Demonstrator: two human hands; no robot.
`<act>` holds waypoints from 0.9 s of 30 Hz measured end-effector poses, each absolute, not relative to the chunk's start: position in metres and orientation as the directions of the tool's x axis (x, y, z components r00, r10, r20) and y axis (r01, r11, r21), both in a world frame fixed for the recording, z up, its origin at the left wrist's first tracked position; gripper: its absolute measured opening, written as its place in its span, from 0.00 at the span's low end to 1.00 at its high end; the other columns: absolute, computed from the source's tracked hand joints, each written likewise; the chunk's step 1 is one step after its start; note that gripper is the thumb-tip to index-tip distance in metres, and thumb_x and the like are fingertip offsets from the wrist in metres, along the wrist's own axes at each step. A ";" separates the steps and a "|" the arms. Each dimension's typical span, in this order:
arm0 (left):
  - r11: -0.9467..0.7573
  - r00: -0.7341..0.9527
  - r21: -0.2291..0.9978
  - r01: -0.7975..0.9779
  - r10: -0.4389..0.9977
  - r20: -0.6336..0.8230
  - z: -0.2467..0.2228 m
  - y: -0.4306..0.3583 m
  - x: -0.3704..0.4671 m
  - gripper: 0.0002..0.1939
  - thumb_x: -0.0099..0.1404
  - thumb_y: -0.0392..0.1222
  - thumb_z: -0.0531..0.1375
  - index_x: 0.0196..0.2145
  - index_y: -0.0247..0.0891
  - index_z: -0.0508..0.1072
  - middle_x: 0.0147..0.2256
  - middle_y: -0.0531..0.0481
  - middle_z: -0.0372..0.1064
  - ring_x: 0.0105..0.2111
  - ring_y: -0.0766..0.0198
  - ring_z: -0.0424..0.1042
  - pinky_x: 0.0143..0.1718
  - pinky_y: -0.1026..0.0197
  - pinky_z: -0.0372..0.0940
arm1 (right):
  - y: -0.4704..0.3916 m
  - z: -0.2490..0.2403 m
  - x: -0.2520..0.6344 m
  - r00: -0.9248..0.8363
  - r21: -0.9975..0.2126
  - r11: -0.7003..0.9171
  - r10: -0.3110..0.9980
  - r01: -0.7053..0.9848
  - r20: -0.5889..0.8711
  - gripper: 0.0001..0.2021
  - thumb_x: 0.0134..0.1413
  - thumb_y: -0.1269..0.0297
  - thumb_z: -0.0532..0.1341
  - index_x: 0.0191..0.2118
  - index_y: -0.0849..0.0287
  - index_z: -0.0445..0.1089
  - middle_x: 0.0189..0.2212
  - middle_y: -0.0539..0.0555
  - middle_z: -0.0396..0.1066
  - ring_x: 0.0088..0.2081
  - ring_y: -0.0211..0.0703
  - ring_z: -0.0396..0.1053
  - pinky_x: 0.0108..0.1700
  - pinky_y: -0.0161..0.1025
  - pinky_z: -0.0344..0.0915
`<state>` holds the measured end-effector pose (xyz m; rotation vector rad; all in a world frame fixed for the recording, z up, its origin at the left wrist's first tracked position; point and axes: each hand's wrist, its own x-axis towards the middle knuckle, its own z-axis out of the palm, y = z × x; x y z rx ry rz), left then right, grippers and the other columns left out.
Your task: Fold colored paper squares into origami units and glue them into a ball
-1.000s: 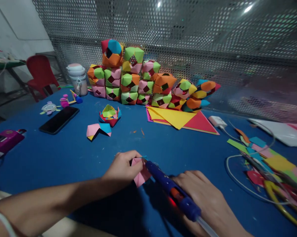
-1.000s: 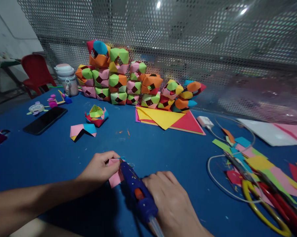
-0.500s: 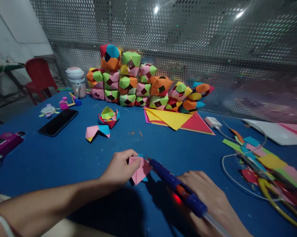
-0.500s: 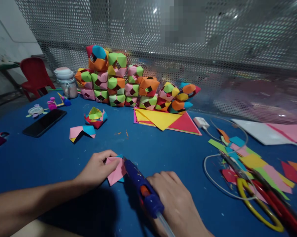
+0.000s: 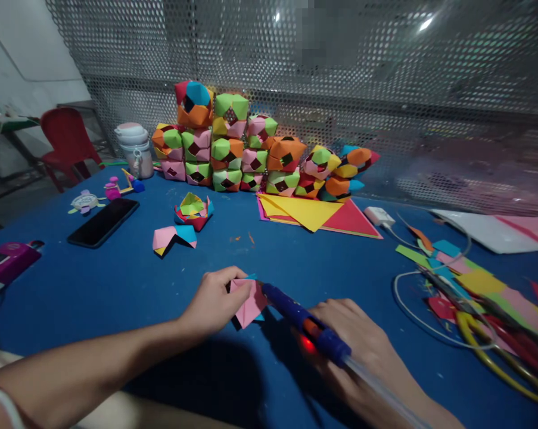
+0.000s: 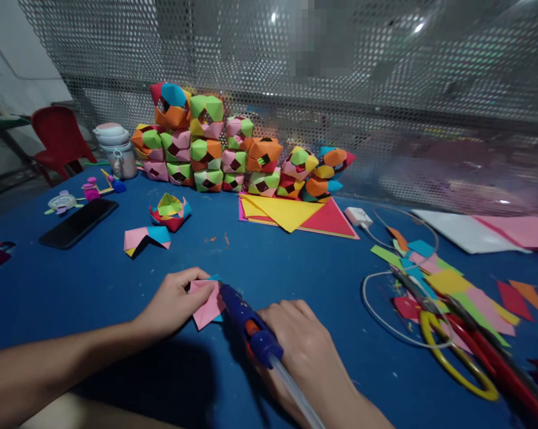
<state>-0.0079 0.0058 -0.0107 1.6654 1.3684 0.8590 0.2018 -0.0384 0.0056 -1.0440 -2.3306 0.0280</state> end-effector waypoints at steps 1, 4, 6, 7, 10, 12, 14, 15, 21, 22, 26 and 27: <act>-0.097 0.183 0.892 0.441 0.983 0.016 -0.010 0.006 -0.008 0.10 0.59 0.42 0.54 0.27 0.35 0.72 0.22 0.56 0.62 0.23 0.71 0.58 0.25 0.68 0.52 | -0.039 0.005 0.202 -0.526 -0.243 0.691 0.692 0.681 0.495 0.02 0.55 0.70 0.54 0.32 0.59 0.61 0.22 0.51 0.63 0.25 0.39 0.58 0.30 0.38 0.53; -0.111 0.203 0.894 0.434 0.979 0.023 -0.010 0.006 -0.008 0.11 0.59 0.42 0.53 0.28 0.35 0.72 0.22 0.55 0.63 0.24 0.70 0.59 0.25 0.68 0.52 | -0.040 0.004 0.202 -0.527 -0.244 0.700 0.682 0.671 0.508 0.02 0.55 0.70 0.54 0.32 0.60 0.62 0.23 0.51 0.63 0.26 0.39 0.58 0.32 0.38 0.53; -0.126 0.214 0.891 0.436 0.976 0.034 -0.010 0.006 -0.008 0.11 0.60 0.43 0.53 0.28 0.35 0.72 0.22 0.55 0.63 0.24 0.70 0.58 0.24 0.68 0.52 | -0.041 0.003 0.203 -0.533 -0.237 0.701 0.682 0.673 0.501 0.03 0.55 0.71 0.53 0.32 0.60 0.63 0.23 0.51 0.63 0.26 0.39 0.58 0.32 0.39 0.53; -0.131 0.211 0.889 0.439 0.977 0.040 -0.011 0.005 -0.008 0.11 0.60 0.43 0.53 0.28 0.35 0.72 0.22 0.55 0.62 0.23 0.70 0.58 0.24 0.68 0.52 | -0.041 0.003 0.203 -0.532 -0.228 0.696 0.683 0.680 0.500 0.04 0.55 0.71 0.53 0.31 0.60 0.63 0.23 0.51 0.63 0.25 0.39 0.58 0.32 0.39 0.53; -0.132 0.209 0.890 0.436 0.977 0.043 -0.012 0.005 -0.008 0.10 0.59 0.42 0.54 0.27 0.35 0.71 0.22 0.56 0.62 0.23 0.70 0.58 0.24 0.68 0.52 | -0.042 0.002 0.202 -0.526 -0.214 0.687 0.688 0.695 0.500 0.04 0.55 0.70 0.53 0.31 0.60 0.63 0.23 0.51 0.63 0.25 0.39 0.58 0.32 0.39 0.53; -0.124 0.216 0.897 0.425 0.976 0.033 -0.013 0.005 -0.007 0.10 0.59 0.42 0.53 0.28 0.35 0.71 0.22 0.56 0.62 0.23 0.70 0.58 0.24 0.68 0.52 | -0.041 0.001 0.202 -0.533 -0.214 0.698 0.678 0.684 0.506 0.05 0.55 0.70 0.52 0.31 0.60 0.63 0.22 0.51 0.63 0.25 0.39 0.58 0.32 0.39 0.53; -0.116 0.217 0.902 0.416 0.976 0.025 -0.013 0.005 -0.006 0.10 0.59 0.42 0.53 0.28 0.35 0.71 0.22 0.56 0.62 0.23 0.70 0.58 0.24 0.68 0.52 | -0.041 0.002 0.202 -0.542 -0.208 0.703 0.673 0.680 0.503 0.05 0.55 0.70 0.52 0.31 0.60 0.63 0.23 0.51 0.64 0.25 0.39 0.59 0.32 0.39 0.53; -0.110 0.209 0.903 0.415 0.978 0.023 -0.013 0.005 -0.006 0.10 0.59 0.42 0.53 0.28 0.35 0.71 0.22 0.56 0.62 0.23 0.70 0.58 0.24 0.68 0.52 | -0.040 0.002 0.202 -0.538 -0.202 0.700 0.673 0.685 0.506 0.05 0.55 0.70 0.52 0.31 0.60 0.64 0.23 0.51 0.64 0.25 0.40 0.59 0.32 0.39 0.53; -0.033 0.126 0.937 0.348 0.992 -0.012 -0.006 0.008 -0.006 0.09 0.56 0.41 0.55 0.25 0.34 0.70 0.21 0.56 0.60 0.23 0.70 0.58 0.24 0.67 0.52 | -0.036 0.004 0.206 -0.384 -0.327 0.606 0.750 0.725 0.539 0.08 0.57 0.63 0.54 0.27 0.57 0.63 0.20 0.50 0.64 0.22 0.39 0.60 0.27 0.37 0.56; -0.011 0.118 0.947 0.322 0.993 -0.028 -0.005 0.008 -0.006 0.08 0.56 0.41 0.56 0.25 0.34 0.70 0.22 0.55 0.61 0.23 0.70 0.58 0.25 0.67 0.52 | -0.033 0.001 0.207 -0.302 -0.371 0.547 0.783 0.750 0.544 0.10 0.56 0.60 0.55 0.27 0.57 0.64 0.20 0.50 0.65 0.22 0.40 0.61 0.26 0.37 0.56; 0.083 0.098 0.969 0.234 0.989 -0.108 -0.003 0.006 -0.006 0.08 0.56 0.42 0.57 0.27 0.33 0.71 0.23 0.54 0.64 0.24 0.69 0.60 0.25 0.67 0.53 | -0.015 -0.015 0.213 -0.087 -0.486 0.300 0.907 0.820 0.413 0.15 0.56 0.52 0.54 0.27 0.57 0.66 0.21 0.53 0.67 0.23 0.43 0.63 0.24 0.38 0.58; 0.102 0.098 0.971 0.218 0.987 -0.126 -0.002 0.005 -0.005 0.08 0.55 0.42 0.57 0.27 0.33 0.71 0.23 0.54 0.64 0.24 0.69 0.60 0.25 0.67 0.53 | -0.010 -0.019 0.214 -0.095 -0.487 0.283 0.922 0.826 0.374 0.16 0.56 0.51 0.53 0.27 0.57 0.67 0.22 0.54 0.67 0.23 0.44 0.64 0.25 0.38 0.58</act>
